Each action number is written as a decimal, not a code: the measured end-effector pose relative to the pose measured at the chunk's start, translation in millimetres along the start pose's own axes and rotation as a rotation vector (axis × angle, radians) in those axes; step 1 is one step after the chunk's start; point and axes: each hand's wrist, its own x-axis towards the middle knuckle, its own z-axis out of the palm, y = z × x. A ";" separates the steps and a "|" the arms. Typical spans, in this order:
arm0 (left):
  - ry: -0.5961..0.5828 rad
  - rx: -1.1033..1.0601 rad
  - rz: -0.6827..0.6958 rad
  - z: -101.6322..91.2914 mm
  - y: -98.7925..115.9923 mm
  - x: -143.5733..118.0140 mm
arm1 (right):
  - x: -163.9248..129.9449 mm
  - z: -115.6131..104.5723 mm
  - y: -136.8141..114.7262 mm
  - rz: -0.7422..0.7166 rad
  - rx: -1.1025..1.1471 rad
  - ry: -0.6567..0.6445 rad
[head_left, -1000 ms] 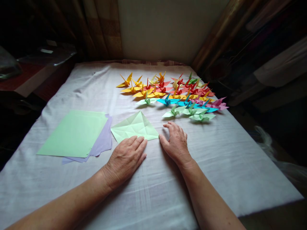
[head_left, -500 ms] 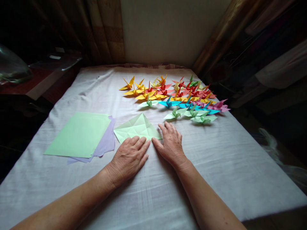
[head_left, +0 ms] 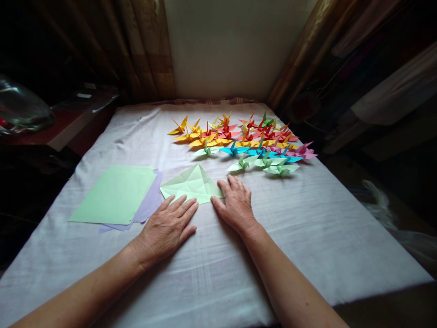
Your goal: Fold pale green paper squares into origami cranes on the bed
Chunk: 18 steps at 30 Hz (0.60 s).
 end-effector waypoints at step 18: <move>-0.071 0.094 -0.167 -32.4 -2.4 -24.2 | -0.8 7.8 7.3 -0.084 0.110 0.116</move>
